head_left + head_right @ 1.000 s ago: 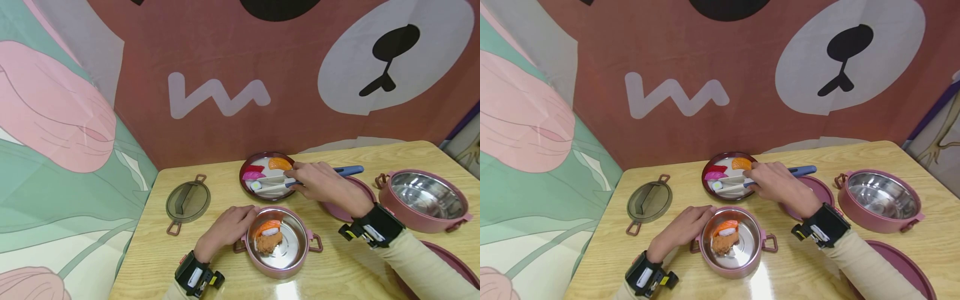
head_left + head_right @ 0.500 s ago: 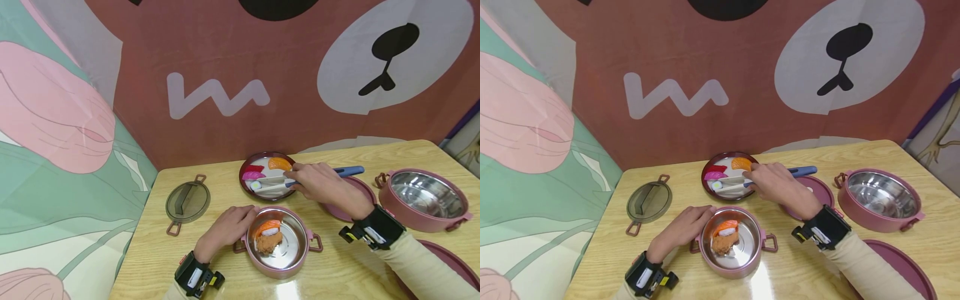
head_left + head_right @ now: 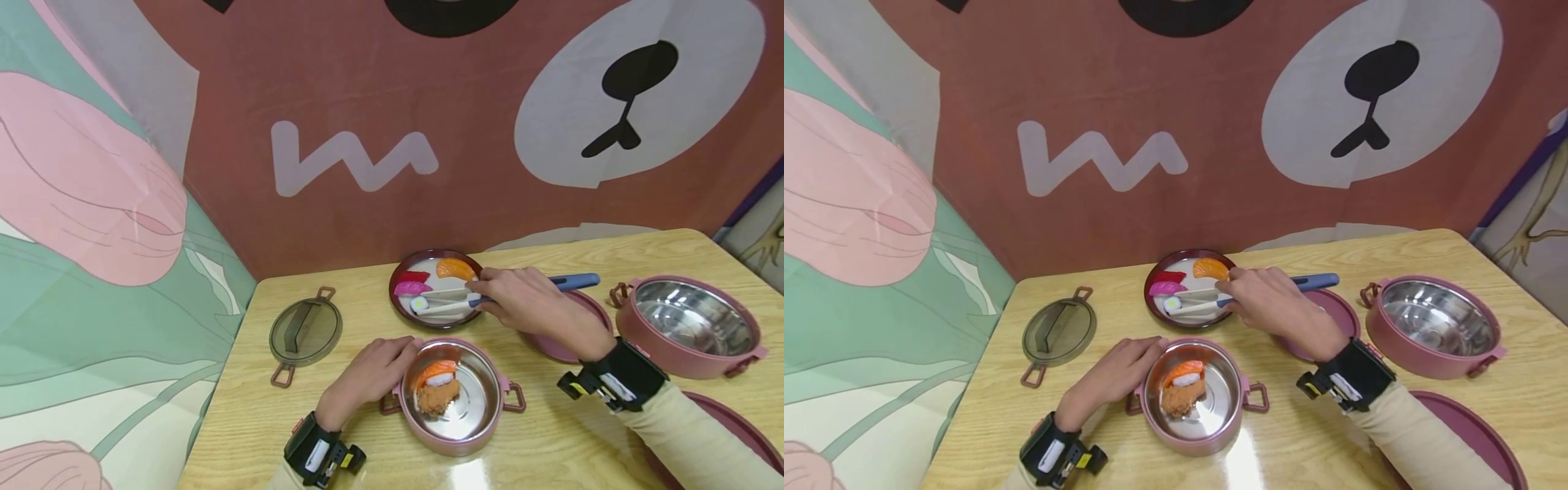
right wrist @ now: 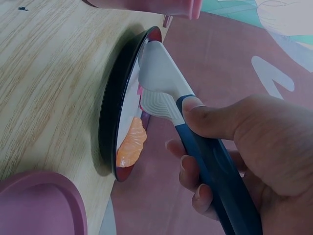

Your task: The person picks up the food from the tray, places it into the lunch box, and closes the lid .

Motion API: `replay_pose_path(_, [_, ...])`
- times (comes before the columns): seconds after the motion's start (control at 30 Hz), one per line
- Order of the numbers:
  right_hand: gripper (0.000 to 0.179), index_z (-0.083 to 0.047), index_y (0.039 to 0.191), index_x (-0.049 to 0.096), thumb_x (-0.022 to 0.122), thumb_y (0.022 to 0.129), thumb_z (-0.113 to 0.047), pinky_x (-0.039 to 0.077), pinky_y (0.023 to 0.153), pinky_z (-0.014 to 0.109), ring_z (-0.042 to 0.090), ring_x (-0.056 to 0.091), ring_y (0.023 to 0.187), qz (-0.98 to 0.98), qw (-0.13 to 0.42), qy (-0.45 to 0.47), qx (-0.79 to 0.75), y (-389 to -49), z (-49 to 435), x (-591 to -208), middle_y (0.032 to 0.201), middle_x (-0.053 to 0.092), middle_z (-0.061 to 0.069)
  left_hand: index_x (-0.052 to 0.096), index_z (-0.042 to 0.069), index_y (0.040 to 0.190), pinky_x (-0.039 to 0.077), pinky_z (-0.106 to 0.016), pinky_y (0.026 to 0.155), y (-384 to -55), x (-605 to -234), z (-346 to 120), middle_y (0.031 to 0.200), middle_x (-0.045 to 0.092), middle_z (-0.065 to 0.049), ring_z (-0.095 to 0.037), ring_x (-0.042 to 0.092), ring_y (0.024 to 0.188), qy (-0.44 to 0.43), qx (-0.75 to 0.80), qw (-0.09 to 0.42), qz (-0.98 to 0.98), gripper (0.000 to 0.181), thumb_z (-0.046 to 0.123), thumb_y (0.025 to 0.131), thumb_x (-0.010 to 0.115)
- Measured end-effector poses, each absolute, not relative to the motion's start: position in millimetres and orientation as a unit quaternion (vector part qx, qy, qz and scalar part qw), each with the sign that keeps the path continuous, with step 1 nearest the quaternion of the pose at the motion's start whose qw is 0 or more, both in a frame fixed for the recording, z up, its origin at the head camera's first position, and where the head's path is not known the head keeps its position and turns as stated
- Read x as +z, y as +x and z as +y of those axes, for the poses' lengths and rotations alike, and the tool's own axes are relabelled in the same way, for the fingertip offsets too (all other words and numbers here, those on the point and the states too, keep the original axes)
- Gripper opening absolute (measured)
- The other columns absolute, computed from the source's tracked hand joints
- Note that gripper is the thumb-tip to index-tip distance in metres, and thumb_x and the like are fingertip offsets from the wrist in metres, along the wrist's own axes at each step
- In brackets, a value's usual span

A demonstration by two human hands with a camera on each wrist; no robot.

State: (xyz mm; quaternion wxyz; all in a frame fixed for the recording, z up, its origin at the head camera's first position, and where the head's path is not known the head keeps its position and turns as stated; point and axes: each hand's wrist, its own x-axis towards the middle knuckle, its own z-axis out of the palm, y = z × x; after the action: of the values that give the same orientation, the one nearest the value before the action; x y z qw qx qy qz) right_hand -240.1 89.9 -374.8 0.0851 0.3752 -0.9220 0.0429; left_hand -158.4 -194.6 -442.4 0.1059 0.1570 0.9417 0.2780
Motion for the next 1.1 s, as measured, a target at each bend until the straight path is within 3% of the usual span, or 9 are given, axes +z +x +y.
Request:
replay_pose_path(0.33, [0.033, -0.018, 0.124, 0.074, 0.078, 0.092, -0.024, 0.031, 0.046, 0.026, 0.009, 0.043, 0.054, -0.922, 0.078, 0.374, 0.052, -239.4, 94.1, -372.0, 0.096, 0.065, 0.001, 0.067, 0.030, 0.127, 0.046, -0.047, 0.108, -158.2, -442.8, -195.3, 0.117, 0.071, 0.010, -0.017, 0.062, 0.117, 0.158, 0.277, 0.103, 0.942, 0.069, 0.071, 0.104, 0.016])
replay_pose_path(0.6, [0.032, -0.018, 0.121, 0.075, 0.079, 0.090, -0.023, 0.032, 0.047, 0.026, 0.009, 0.043, 0.055, -0.921, 0.088, 0.377, 0.047, -238.3, 97.3, -373.8, 0.094, 0.064, 0.001, 0.069, 0.029, 0.113, 0.050, -0.041, 0.098, -159.8, -443.6, -195.5, 0.096, 0.067, 0.010, -0.012, 0.063, 0.101, 0.172, 0.281, 0.093, 0.939, 0.065, 0.068, 0.105, 0.017])
replay_pose_path(0.97, [0.032, -0.018, 0.121, 0.075, 0.080, 0.090, -0.022, 0.031, 0.047, 0.026, 0.009, 0.040, 0.054, -0.918, 0.097, 0.382, 0.046, -233.5, 104.6, -373.6, 0.087, 0.060, -0.002, 0.067, 0.031, 0.130, 0.045, -0.048, 0.110, -156.8, -442.1, -195.3, 0.120, 0.070, 0.010, -0.019, 0.061, 0.121, 0.151, 0.282, 0.109, 0.941, 0.067, 0.069, 0.105, 0.018])
replay_pose_path(1.1, [0.032, -0.018, 0.120, 0.076, 0.080, 0.089, -0.022, 0.032, 0.048, 0.026, 0.008, 0.039, 0.054, -0.916, 0.102, 0.386, 0.046, -232.2, 108.2, -372.9, 0.087, 0.060, -0.003, 0.068, 0.030, 0.126, 0.047, -0.047, 0.107, -158.0, -442.5, -194.9, 0.115, 0.071, 0.010, -0.018, 0.062, 0.117, 0.158, 0.284, 0.103, 0.940, 0.065, 0.067, 0.105, 0.018])
